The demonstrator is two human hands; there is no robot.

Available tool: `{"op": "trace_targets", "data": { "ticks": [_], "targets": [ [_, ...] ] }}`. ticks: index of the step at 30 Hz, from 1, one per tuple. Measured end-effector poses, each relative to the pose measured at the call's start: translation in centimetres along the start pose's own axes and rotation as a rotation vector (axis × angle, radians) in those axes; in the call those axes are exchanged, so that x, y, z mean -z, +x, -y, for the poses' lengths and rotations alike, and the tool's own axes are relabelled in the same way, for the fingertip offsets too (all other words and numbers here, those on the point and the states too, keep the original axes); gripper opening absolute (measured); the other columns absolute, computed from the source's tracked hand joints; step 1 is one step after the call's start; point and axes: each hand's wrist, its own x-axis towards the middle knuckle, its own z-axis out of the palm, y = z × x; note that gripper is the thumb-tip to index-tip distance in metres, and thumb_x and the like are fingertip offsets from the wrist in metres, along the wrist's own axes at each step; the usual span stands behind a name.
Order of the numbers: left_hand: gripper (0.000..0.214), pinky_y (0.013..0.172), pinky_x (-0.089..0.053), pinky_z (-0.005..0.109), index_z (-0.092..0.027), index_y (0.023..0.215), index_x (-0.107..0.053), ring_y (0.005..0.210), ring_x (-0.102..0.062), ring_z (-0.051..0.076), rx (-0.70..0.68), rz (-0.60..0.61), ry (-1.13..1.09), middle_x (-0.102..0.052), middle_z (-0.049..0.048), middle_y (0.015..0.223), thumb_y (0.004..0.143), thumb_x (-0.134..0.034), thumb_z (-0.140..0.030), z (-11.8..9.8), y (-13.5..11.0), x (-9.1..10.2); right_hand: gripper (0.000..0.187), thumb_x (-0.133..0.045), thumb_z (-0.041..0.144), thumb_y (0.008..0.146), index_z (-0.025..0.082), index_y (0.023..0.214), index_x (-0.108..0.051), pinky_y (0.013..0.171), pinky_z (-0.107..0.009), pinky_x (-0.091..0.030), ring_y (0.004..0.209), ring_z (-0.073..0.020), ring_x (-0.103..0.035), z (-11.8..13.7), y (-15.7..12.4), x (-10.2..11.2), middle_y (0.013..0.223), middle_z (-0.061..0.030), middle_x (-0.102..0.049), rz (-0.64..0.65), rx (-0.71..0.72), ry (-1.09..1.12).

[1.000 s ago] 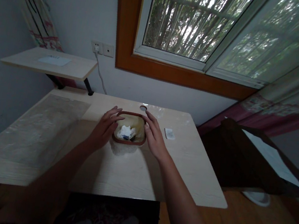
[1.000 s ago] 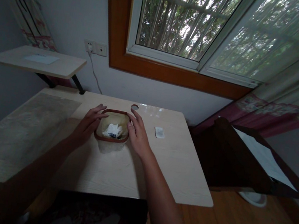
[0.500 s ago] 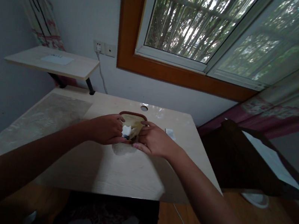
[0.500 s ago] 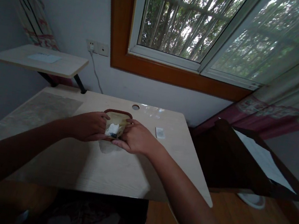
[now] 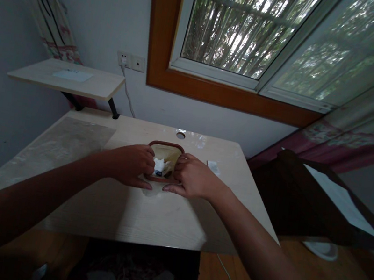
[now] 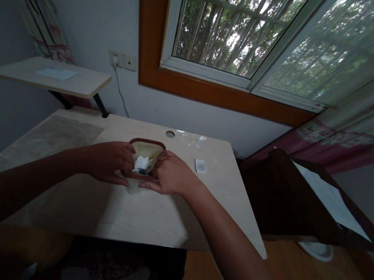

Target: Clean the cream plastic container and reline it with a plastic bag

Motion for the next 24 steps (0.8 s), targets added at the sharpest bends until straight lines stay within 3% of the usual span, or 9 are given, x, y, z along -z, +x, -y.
{"op": "trace_targets", "data": {
  "ticks": [3, 5, 9, 12, 14, 16, 18, 21, 24],
  "targets": [
    [0.024, 0.098, -0.046, 0.040, -0.021, 0.073, -0.067, 0.075, -0.065, 0.019, 0.005, 0.018, 0.032, -0.071, 0.0048, 0.073, 0.087, -0.065, -0.041, 0.0, -0.1, -0.2, 0.053, -0.051, 0.064, 0.093, 0.021, 0.070, -0.070, 0.086, -0.043, -0.043, 0.077, -0.0223, -0.062, 0.0, 0.0, 0.1, 0.068, -0.0049, -0.068, 0.221, 0.152, -0.233],
    [0.022, 0.100, -0.045, 0.039, -0.021, 0.074, -0.068, 0.078, -0.066, 0.020, 0.003, 0.000, 0.010, -0.072, 0.0051, 0.076, 0.085, -0.066, -0.039, -0.1, -0.2, -0.3, 0.054, -0.049, 0.063, 0.095, 0.019, 0.072, -0.071, 0.088, -0.043, -0.042, 0.080, -0.0227, -0.062, 0.1, -0.1, 0.1, 0.071, -0.0065, -0.069, 0.244, 0.165, -0.314],
    [0.021, 0.116, -0.035, 0.046, -0.021, 0.090, -0.071, 0.112, -0.065, 0.026, 0.024, -0.063, -0.036, -0.075, 0.0077, 0.096, 0.083, -0.071, -0.041, 0.0, -0.7, -0.6, 0.048, -0.052, 0.063, 0.094, 0.021, 0.086, -0.074, 0.101, -0.047, -0.040, 0.100, -0.0259, -0.063, -0.4, -0.8, 0.0, 0.084, -0.0062, -0.073, 0.175, 0.190, -0.263],
    [0.044, 0.124, -0.022, 0.053, -0.024, 0.121, -0.065, 0.138, -0.047, 0.030, 0.053, -0.153, -0.062, -0.067, 0.0096, 0.127, 0.083, -0.072, -0.044, 0.0, -1.5, -1.4, 0.042, -0.054, 0.056, 0.095, 0.024, 0.117, -0.070, 0.106, -0.049, -0.040, 0.124, -0.0279, -0.055, -1.7, -2.6, -0.3, 0.115, -0.0066, -0.072, -0.017, 0.171, -0.107],
    [0.061, 0.125, -0.019, 0.057, -0.027, 0.136, -0.055, 0.147, -0.035, 0.033, 0.102, -0.249, -0.088, -0.054, 0.0104, 0.146, 0.082, -0.073, -0.048, 0.0, -2.0, -2.3, 0.035, -0.049, 0.042, 0.099, 0.026, 0.126, -0.065, 0.102, -0.050, -0.044, 0.124, -0.0275, -0.056, -3.2, -4.5, -0.8, 0.122, -0.0070, -0.070, -0.250, 0.079, -0.048],
    [0.075, 0.124, -0.020, 0.060, -0.030, 0.145, -0.046, 0.152, -0.023, 0.036, 0.190, -0.360, -0.128, -0.040, 0.0117, 0.157, 0.079, -0.076, -0.050, -0.2, -2.5, -3.7, 0.028, -0.048, 0.029, 0.099, 0.026, 0.118, -0.068, 0.097, -0.047, -0.047, 0.112, -0.0257, -0.061, -5.1, -6.6, -1.6, 0.110, -0.0065, -0.072, -0.512, -0.123, -0.091],
    [0.093, 0.122, -0.022, 0.062, -0.031, 0.152, -0.035, 0.153, -0.017, 0.039, 0.270, -0.495, -0.199, -0.027, 0.0139, 0.163, 0.074, -0.081, -0.050, -0.5, -2.7, -5.6, 0.024, -0.051, 0.027, 0.098, 0.024, 0.112, -0.070, 0.094, -0.047, -0.048, 0.105, -0.0257, -0.061, -7.1, -8.8, -2.8, 0.103, -0.0072, -0.072, -0.631, -0.321, -0.187],
    [0.122, 0.121, -0.021, 0.064, -0.029, 0.160, -0.013, 0.153, -0.013, 0.042, 0.365, -0.691, -0.356, -0.010, 0.0185, 0.167, 0.065, -0.087, -0.052, -0.8, -2.7, -9.2, 0.029, -0.052, 0.032, 0.097, 0.023, 0.120, -0.067, 0.098, -0.050, -0.047, 0.114, -0.0275, -0.057, -9.8, -11.6, -5.3, 0.123, -0.0106, -0.066, -0.581, -0.532, -0.292],
    [0.127, 0.123, -0.022, 0.060, -0.028, 0.161, -0.008, 0.153, -0.012, 0.043, 0.482, -0.782, -0.505, -0.005, 0.0182, 0.168, 0.064, -0.088, -0.048, -0.8, -2.6, -13.1, 0.031, -0.057, 0.035, 0.094, 0.021, 0.119, -0.069, 0.102, -0.052, -0.046, 0.121, -0.0304, -0.054, -11.6, -13.6, -7.7, 0.133, -0.0148, -0.059, -0.439, -0.604, -0.411]
  ]
}}
